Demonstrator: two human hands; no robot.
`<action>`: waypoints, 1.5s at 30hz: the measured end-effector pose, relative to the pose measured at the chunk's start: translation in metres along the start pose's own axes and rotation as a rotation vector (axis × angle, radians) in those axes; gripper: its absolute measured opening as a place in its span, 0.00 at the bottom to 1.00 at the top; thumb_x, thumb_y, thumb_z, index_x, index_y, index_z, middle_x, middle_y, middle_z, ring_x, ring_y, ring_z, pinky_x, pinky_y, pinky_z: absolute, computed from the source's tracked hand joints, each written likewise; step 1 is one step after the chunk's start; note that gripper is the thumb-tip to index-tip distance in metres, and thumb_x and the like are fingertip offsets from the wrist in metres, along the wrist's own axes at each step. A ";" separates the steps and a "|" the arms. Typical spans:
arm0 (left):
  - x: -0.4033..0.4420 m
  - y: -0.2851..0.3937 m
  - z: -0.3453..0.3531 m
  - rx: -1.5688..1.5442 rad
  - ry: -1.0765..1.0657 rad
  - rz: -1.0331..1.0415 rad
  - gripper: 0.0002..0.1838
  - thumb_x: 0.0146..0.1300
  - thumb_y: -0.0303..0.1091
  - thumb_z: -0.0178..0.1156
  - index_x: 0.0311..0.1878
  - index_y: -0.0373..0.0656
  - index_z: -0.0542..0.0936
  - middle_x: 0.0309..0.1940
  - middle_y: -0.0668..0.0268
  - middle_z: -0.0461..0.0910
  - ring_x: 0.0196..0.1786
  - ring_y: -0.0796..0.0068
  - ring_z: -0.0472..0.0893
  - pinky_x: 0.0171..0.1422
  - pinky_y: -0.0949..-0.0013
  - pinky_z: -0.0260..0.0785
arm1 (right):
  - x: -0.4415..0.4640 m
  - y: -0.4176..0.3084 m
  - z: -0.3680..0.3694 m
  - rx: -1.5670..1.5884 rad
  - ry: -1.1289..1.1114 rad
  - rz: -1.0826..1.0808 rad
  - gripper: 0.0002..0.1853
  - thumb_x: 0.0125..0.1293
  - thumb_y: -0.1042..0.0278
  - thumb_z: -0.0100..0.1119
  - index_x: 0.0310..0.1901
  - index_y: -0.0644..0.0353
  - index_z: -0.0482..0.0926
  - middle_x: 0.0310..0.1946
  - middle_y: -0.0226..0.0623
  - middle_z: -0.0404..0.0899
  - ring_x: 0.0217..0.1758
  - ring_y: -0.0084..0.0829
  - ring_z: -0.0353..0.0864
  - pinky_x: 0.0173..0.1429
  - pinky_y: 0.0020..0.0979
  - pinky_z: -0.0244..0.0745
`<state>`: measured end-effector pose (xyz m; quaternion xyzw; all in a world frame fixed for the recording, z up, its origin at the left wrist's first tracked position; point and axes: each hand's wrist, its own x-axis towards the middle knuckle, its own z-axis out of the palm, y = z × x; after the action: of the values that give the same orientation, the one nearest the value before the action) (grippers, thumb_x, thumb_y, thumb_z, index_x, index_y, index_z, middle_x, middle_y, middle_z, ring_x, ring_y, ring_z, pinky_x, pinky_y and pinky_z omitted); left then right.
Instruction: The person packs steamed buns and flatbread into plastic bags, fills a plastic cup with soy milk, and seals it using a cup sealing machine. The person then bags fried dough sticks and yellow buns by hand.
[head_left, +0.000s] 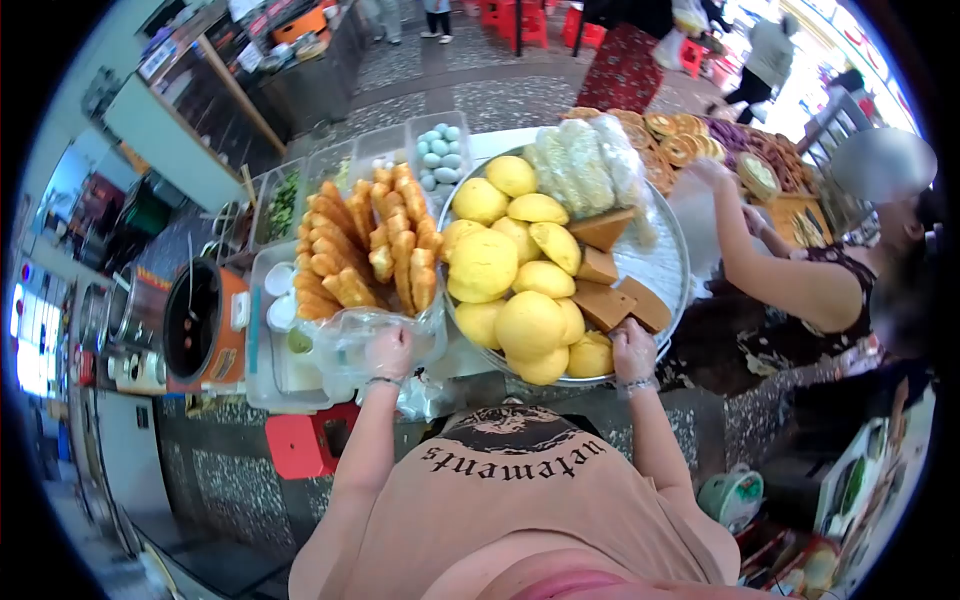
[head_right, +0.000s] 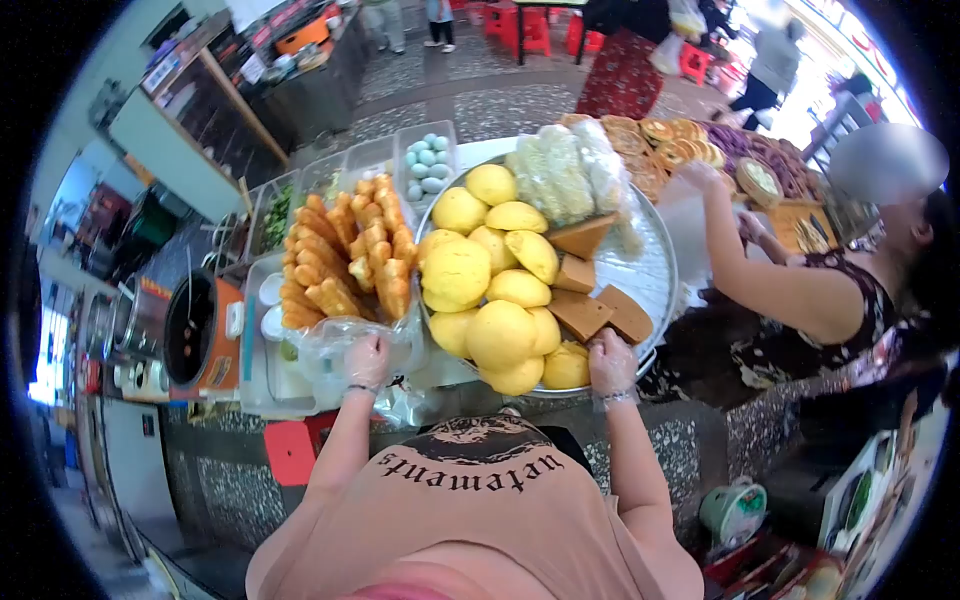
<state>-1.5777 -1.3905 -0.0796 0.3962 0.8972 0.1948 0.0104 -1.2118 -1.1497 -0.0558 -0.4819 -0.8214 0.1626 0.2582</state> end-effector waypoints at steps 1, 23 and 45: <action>0.000 0.000 -0.002 0.006 0.012 -0.028 0.14 0.62 0.40 0.52 0.29 0.40 0.78 0.27 0.49 0.79 0.33 0.45 0.79 0.39 0.47 0.69 | 0.000 0.001 0.000 0.008 0.000 -0.004 0.05 0.57 0.70 0.52 0.34 0.56 0.76 0.27 0.44 0.81 0.32 0.47 0.81 0.40 0.46 0.75; -0.009 0.002 -0.015 -0.285 0.172 0.073 0.20 0.58 0.32 0.56 0.55 0.45 0.72 0.43 0.54 0.80 0.41 0.50 0.80 0.43 0.52 0.73 | 0.001 -0.210 -0.014 0.719 -0.392 -0.579 0.05 0.62 0.75 0.51 0.35 0.61 0.77 0.24 0.35 0.78 0.26 0.30 0.78 0.32 0.30 0.74; -0.001 -0.087 -0.049 -0.150 -0.138 0.544 0.16 0.58 0.36 0.57 0.48 0.39 0.75 0.37 0.53 0.76 0.41 0.52 0.77 0.47 0.54 0.70 | -0.035 -0.321 0.173 0.089 -0.426 -0.394 0.21 0.59 0.60 0.55 0.54 0.54 0.72 0.43 0.45 0.81 0.42 0.47 0.82 0.48 0.45 0.77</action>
<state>-1.6470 -1.4605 -0.0654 0.6327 0.7383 0.2287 0.0483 -1.5251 -1.3386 -0.0400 -0.2562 -0.9270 0.2427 0.1274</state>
